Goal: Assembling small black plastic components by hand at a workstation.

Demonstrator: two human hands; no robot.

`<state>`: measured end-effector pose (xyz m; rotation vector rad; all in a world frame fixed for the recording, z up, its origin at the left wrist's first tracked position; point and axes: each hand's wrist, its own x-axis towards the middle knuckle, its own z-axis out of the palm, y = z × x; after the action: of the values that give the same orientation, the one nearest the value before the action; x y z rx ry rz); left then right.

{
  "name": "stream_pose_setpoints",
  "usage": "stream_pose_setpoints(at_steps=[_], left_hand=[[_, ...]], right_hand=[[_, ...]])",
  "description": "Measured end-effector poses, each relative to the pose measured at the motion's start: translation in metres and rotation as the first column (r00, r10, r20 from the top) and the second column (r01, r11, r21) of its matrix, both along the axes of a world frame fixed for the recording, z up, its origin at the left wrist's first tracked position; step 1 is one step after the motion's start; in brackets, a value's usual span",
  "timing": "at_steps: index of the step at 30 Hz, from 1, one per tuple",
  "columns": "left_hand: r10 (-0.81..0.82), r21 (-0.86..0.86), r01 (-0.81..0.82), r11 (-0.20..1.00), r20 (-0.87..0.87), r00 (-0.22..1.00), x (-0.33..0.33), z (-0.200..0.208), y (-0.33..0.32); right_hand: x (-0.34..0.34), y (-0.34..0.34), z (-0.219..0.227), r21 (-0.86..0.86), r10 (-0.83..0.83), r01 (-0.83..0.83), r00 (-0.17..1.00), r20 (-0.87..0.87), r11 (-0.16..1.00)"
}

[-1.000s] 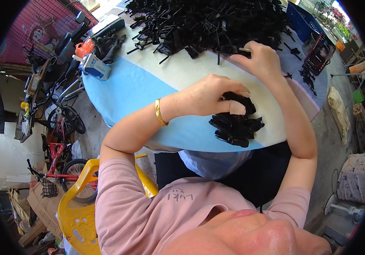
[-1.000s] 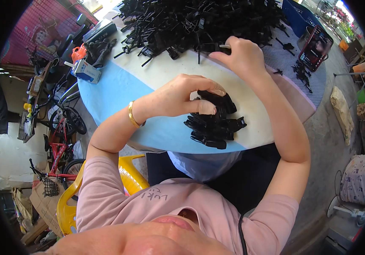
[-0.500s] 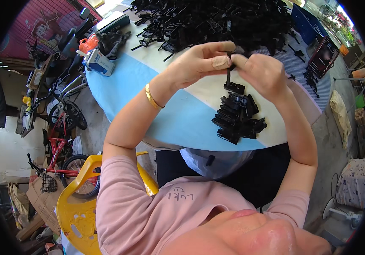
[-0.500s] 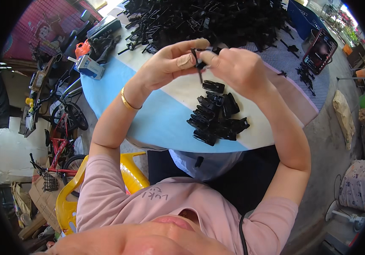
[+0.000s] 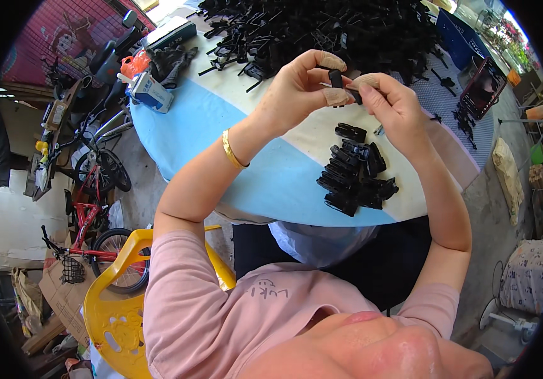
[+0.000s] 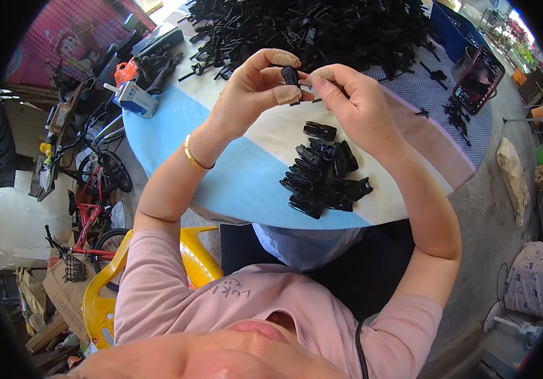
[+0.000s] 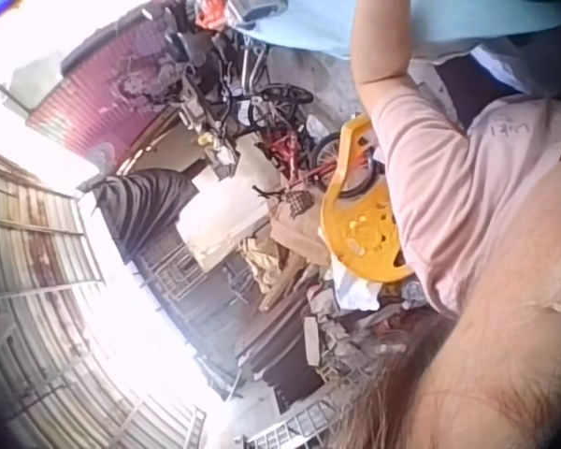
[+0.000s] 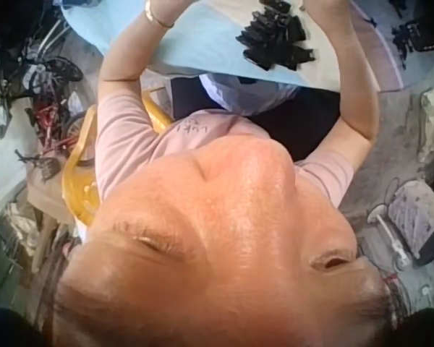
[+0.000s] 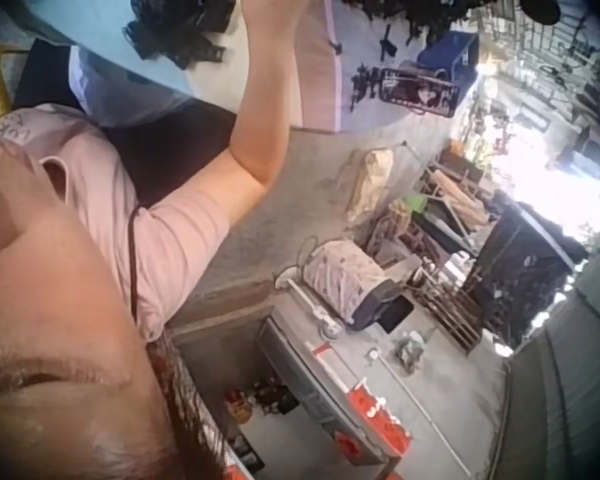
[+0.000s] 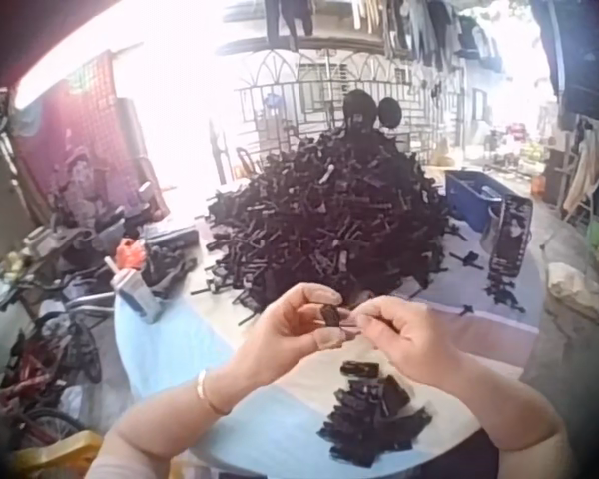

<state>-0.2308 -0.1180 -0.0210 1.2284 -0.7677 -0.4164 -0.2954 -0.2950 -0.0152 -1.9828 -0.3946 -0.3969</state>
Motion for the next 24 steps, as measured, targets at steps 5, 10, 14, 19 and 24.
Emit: stream_pose_setpoints(at_steps=[5,10,14,19,24], left_hand=[[0.151,0.016,-0.156,0.988,0.172,0.973,-0.005,-0.002,-0.002],[0.161,0.074,-0.180,0.981,0.211,0.964,-0.012,0.002,-0.001],[0.184,0.120,-0.235,0.965,0.329,0.926,-0.015,0.000,0.002],[0.308,-0.023,-0.344,0.939,0.505,0.806,-0.022,-0.006,-0.003],[0.356,-0.048,-0.450,0.892,0.690,0.631,-0.022,-0.004,-0.008]], right_hand=[[-0.002,0.002,0.005,0.078,0.061,-0.049,0.985,-0.160,0.996],[-0.004,0.003,0.005,0.096,0.088,-0.072,0.982,-0.166,0.993],[-0.007,0.007,0.007,0.068,0.078,-0.068,0.985,-0.155,0.995],[-0.015,0.014,0.007,0.105,0.052,-0.034,0.983,-0.174,0.994],[-0.009,0.004,0.009,0.104,0.053,-0.031,0.974,-0.219,0.994]])
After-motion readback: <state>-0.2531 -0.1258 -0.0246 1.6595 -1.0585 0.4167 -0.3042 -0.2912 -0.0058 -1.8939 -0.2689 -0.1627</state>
